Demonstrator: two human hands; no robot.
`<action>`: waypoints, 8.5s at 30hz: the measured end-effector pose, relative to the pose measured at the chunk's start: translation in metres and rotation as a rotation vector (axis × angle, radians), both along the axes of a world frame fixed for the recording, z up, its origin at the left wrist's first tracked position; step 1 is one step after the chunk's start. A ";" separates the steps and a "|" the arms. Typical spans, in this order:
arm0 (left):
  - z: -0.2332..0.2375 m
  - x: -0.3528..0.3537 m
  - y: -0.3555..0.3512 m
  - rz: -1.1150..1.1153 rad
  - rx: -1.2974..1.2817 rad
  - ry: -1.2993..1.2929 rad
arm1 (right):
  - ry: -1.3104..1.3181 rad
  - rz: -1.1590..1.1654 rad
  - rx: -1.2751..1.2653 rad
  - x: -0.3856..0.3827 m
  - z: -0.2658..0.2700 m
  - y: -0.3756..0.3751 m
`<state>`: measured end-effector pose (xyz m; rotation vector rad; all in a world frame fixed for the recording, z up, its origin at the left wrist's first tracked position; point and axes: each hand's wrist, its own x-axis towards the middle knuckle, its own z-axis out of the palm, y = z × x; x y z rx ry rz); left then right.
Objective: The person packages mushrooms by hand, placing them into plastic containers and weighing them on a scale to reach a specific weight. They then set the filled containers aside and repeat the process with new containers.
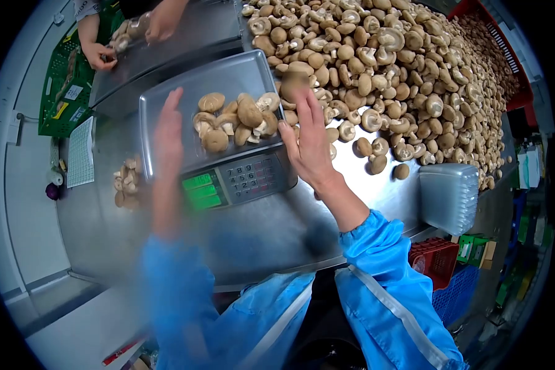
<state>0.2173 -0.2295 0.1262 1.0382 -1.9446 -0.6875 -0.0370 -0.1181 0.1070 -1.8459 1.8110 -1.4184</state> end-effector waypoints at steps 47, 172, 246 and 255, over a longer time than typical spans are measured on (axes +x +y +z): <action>-0.058 -0.268 0.045 0.147 0.248 0.207 | 0.578 -0.975 0.392 -0.295 -0.005 0.326; -0.110 -0.246 0.152 -0.123 1.057 0.449 | -1.187 -0.469 0.374 -0.137 -0.072 0.167; -0.005 -0.024 0.009 -0.182 -0.163 -0.287 | -0.082 0.180 0.257 -0.003 -0.020 -0.044; 0.011 -0.029 -0.014 -0.148 0.034 -0.089 | -0.419 -0.031 0.183 -0.007 -0.023 0.012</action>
